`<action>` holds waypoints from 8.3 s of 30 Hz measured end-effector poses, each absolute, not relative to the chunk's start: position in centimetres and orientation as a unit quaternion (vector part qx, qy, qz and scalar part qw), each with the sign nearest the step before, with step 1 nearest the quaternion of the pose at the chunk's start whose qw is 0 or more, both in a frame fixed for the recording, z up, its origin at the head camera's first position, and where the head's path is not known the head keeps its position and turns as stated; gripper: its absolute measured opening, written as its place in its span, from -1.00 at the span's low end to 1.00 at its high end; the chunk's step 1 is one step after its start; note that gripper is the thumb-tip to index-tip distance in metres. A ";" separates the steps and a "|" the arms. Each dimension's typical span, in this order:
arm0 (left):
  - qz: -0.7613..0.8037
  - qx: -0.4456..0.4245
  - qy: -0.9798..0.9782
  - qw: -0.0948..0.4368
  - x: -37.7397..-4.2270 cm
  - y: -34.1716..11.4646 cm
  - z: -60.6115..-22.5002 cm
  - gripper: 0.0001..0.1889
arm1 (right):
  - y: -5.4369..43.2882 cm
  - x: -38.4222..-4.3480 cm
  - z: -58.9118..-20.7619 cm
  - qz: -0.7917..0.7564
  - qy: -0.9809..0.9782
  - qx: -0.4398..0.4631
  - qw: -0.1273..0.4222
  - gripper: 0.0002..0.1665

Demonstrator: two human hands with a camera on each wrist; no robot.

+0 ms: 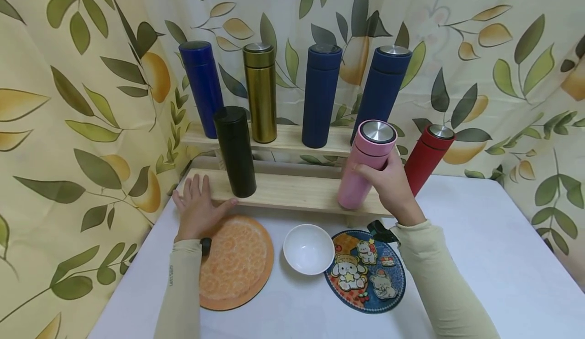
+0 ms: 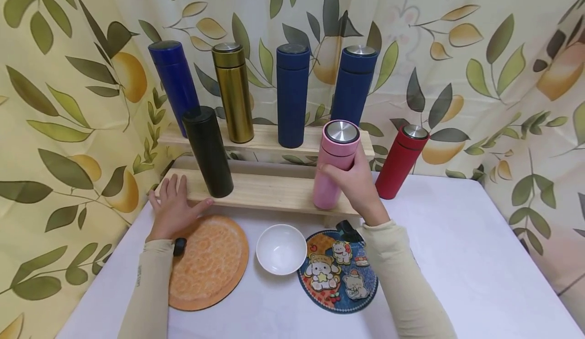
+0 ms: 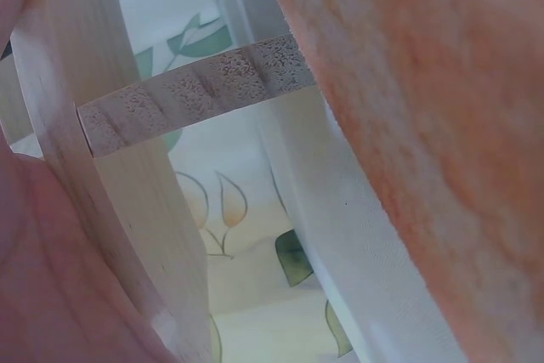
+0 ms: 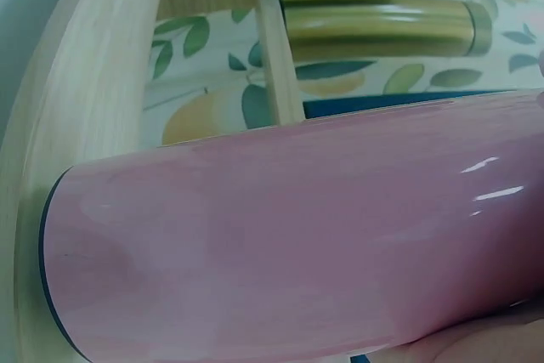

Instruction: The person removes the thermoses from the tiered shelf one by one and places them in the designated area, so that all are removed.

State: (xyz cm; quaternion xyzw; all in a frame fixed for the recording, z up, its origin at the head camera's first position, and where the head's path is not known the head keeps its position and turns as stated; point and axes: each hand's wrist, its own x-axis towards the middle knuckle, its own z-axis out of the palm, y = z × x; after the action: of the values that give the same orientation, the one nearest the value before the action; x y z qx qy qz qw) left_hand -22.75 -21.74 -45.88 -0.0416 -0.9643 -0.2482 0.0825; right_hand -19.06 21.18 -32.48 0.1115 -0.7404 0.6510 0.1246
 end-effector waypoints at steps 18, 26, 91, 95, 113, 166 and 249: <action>-0.241 -0.038 -0.967 0.078 -22.9 -21.7 -46.0 0.30 | 28.4 -15.8 -32.0 0.552 -0.815 0.073 0.162 -0.11; -0.241 -0.035 -0.967 0.076 -22.9 -21.9 -46.0 0.29 | 31.1 -15.1 -32.2 0.549 -0.818 0.045 0.166 -0.08; -0.237 -0.028 -0.969 0.065 -23.0 -21.7 -45.9 0.29 | 44.5 -21.7 -36.8 0.731 -0.665 -0.030 0.149 -0.13; -0.238 -0.028 -0.969 0.065 -22.8 -21.6 -45.8 0.28 | 44.5 -22.3 -36.9 0.742 -0.653 -0.040 0.150 -0.11; -0.238 -0.031 -0.968 0.074 -22.9 -21.5 -46.0 0.28 | 44.9 -23.8 -37.2 0.743 -0.646 -0.090 0.150 -0.07; -0.243 -0.035 -0.966 0.087 -22.7 -21.6 -46.1 0.28 | 34.0 -18.3 -24.1 0.804 -0.518 0.163 0.241 -0.04; -0.239 -0.027 -0.966 0.092 -23.0 -21.8 -46.5 0.26 | -0.1 -24.9 -32.6 0.723 -0.661 0.196 -0.039 0.09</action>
State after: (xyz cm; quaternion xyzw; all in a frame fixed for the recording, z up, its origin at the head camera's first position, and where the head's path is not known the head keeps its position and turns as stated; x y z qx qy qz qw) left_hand -23.03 -21.84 -46.49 -0.0274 -0.9663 -0.2389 0.0915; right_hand -24.90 -0.07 -32.62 0.1960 -0.6608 0.7235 -0.0394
